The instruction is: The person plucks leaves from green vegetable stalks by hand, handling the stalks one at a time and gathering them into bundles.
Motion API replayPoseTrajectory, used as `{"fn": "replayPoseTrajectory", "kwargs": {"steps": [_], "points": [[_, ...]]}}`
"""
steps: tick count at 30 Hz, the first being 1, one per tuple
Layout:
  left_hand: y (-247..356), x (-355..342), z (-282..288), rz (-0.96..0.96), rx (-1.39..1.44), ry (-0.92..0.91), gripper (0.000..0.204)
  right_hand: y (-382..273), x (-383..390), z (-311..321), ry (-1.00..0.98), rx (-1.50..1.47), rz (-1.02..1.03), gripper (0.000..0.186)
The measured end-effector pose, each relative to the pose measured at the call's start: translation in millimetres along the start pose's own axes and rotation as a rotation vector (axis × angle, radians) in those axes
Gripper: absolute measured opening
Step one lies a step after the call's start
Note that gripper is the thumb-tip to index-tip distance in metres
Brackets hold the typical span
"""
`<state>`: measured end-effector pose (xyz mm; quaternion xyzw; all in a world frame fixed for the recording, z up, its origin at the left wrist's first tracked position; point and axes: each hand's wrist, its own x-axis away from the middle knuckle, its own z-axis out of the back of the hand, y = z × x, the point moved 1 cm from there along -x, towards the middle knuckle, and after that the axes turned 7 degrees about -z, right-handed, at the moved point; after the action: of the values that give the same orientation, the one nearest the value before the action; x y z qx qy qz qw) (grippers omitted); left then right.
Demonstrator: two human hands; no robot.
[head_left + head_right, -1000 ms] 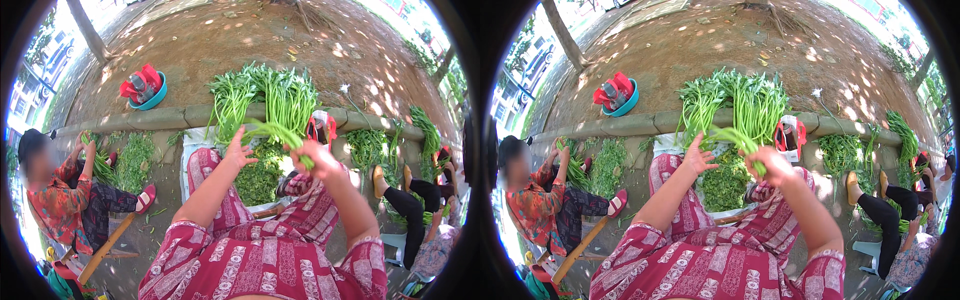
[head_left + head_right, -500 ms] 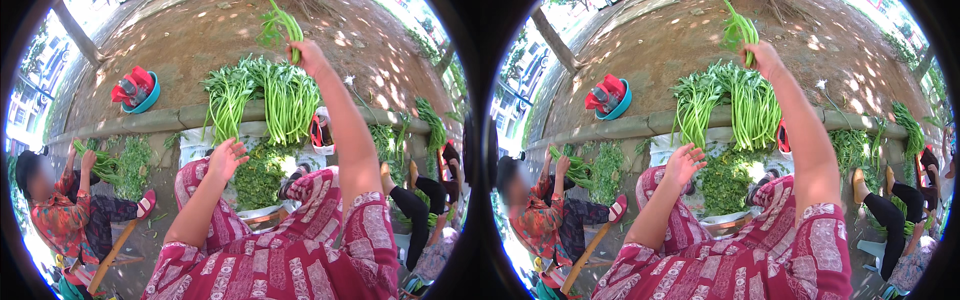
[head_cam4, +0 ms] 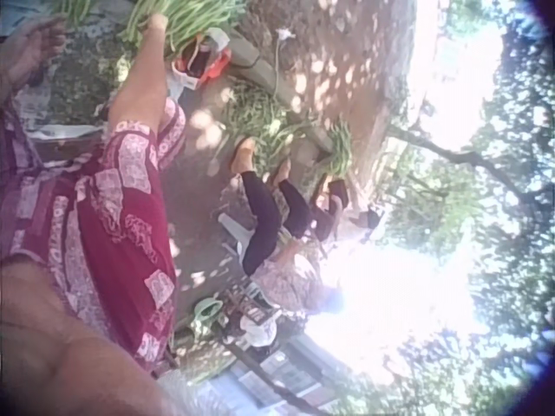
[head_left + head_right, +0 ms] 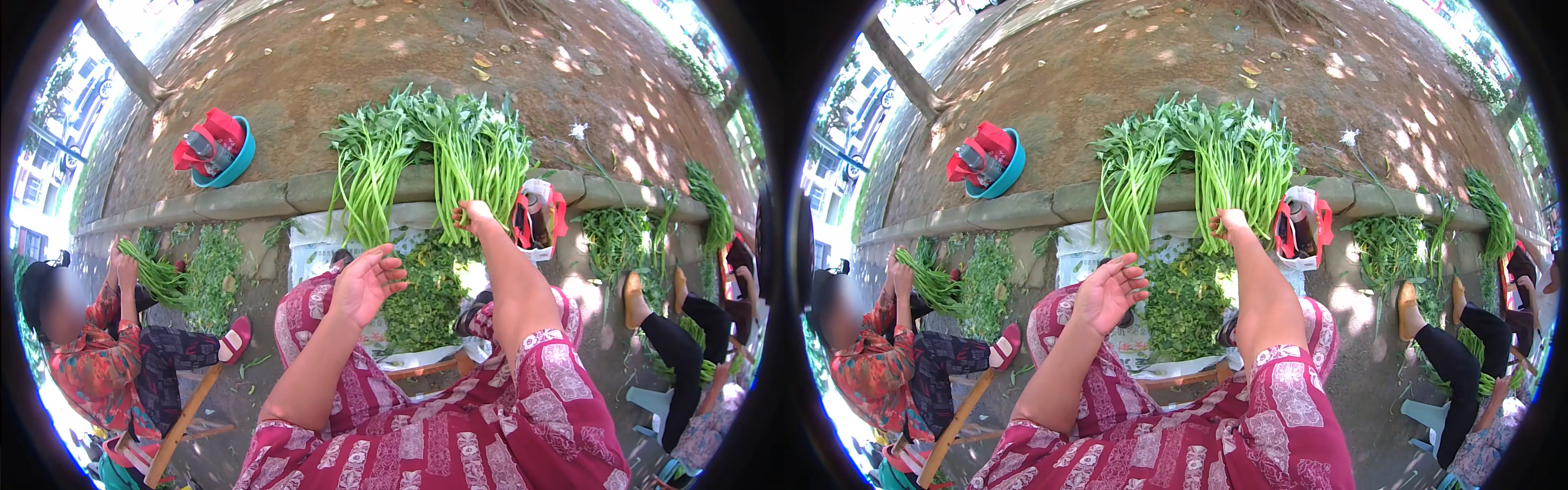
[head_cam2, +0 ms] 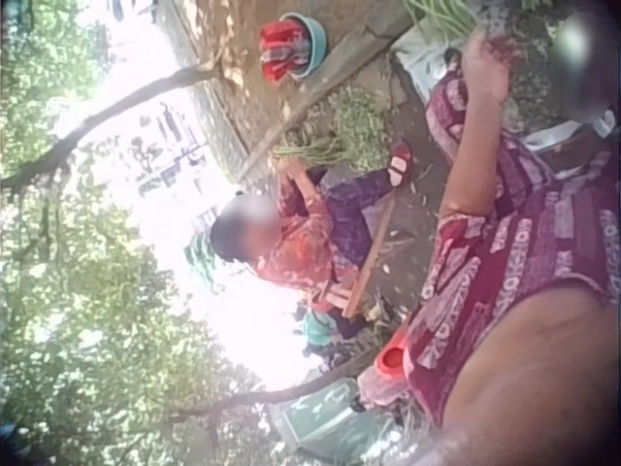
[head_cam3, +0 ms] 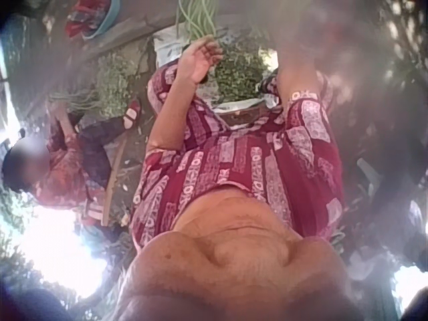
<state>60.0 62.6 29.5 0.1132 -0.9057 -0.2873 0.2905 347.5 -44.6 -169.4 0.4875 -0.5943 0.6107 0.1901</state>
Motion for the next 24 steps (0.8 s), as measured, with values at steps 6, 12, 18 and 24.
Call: {"fn": "replayPoseTrajectory", "kwargs": {"steps": [6,12,18,24], "points": [[-2,1,1,-0.01,0.008,-0.043,0.028,11,-3,1,0.119,-0.102,0.042,0.016],[-1,1,3,-0.015,0.005,-0.056,0.027,24,-8,-2,0.23,-0.05,0.061,0.015],[1,2,5,-0.025,-0.006,-0.056,0.027,23,-13,3,0.299,0.201,0.045,0.023],[6,0,6,-0.054,-0.028,-0.023,0.026,11,3,15,0.507,0.781,0.114,0.029]]}}
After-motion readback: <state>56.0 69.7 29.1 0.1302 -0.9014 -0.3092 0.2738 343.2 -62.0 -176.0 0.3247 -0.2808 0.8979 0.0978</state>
